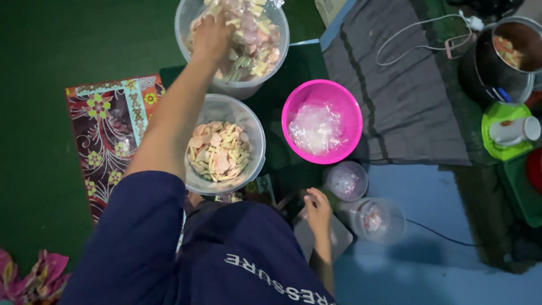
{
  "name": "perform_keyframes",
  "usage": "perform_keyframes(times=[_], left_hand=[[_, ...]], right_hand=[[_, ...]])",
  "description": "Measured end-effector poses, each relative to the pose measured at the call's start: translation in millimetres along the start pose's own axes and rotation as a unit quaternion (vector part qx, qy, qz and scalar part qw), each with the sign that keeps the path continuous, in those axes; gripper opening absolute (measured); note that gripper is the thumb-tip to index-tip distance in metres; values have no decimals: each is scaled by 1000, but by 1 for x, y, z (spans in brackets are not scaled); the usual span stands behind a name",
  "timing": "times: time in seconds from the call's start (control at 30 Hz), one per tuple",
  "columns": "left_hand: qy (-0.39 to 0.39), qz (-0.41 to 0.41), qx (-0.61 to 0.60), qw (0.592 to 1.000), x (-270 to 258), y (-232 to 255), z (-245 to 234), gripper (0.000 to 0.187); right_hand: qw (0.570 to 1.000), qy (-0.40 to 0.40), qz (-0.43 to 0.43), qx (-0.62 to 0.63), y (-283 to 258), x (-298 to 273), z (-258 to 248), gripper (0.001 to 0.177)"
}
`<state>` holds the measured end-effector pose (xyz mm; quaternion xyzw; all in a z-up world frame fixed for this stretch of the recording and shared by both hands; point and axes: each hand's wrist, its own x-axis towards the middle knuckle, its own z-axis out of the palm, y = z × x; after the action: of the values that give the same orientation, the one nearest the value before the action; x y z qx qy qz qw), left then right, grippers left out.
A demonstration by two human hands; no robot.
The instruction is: Packaging sliced food items into small plastic bags
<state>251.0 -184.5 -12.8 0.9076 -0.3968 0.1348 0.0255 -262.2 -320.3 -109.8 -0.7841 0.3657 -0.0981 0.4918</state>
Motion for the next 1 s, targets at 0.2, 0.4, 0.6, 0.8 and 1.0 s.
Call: perform_keyframes(times=[0.2, 0.4, 0.6, 0.8, 1.0], left_hand=[[104, -3, -102, 989, -18, -16, -6, 7], [124, -82, -524, 839, -82, 2, -61, 11], [84, -164, -618, 764, -212, 72, -95, 13], [9, -259, -748, 611, -288, 97, -97, 24], [98, -113, -455, 878, -300, 74, -123, 24]], right_hand=[[998, 12, -57, 39, -34, -2, 7, 17], [981, -34, -123, 150, -166, 19, 33, 23], [917, -137, -39, 374, -221, 28, 102, 45], [947, -109, -2, 303, -217, 17, 138, 7], [917, -185, -354, -12, -252, 21, 127, 15]])
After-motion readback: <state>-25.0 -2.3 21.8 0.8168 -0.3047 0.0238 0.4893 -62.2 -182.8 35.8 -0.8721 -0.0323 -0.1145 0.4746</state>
